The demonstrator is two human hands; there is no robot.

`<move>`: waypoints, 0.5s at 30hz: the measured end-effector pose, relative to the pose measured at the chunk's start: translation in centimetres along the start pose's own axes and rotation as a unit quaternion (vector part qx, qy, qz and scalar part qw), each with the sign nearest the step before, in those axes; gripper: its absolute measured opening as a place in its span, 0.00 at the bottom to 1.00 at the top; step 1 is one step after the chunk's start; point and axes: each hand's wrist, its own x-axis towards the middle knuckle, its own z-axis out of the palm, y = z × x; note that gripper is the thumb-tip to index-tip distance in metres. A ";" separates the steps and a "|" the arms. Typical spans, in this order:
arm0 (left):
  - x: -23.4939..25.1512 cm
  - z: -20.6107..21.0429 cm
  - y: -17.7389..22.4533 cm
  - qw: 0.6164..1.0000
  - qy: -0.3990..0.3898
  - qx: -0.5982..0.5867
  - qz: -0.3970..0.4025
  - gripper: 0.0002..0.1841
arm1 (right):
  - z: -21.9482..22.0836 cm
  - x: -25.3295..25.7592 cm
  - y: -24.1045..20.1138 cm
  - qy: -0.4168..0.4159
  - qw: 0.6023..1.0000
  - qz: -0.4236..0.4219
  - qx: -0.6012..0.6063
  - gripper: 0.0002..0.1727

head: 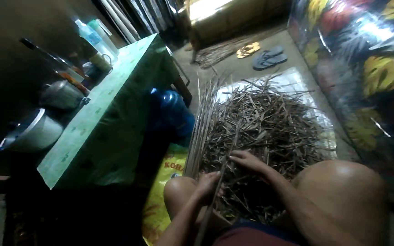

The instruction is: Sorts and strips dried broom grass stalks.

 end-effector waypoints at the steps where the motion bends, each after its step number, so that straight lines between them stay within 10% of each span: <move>1: 0.0 0.0 -0.1 1.000 -0.001 -0.008 -0.001 0.19 | 0.3 0.2 0.3 -0.003 1.000 -0.004 -0.009 0.17; 15: 0.0 -0.6 -0.8 0.994 -0.049 -0.100 0.015 0.21 | 0.1 0.9 1.5 0.053 0.964 -0.103 -0.240 0.24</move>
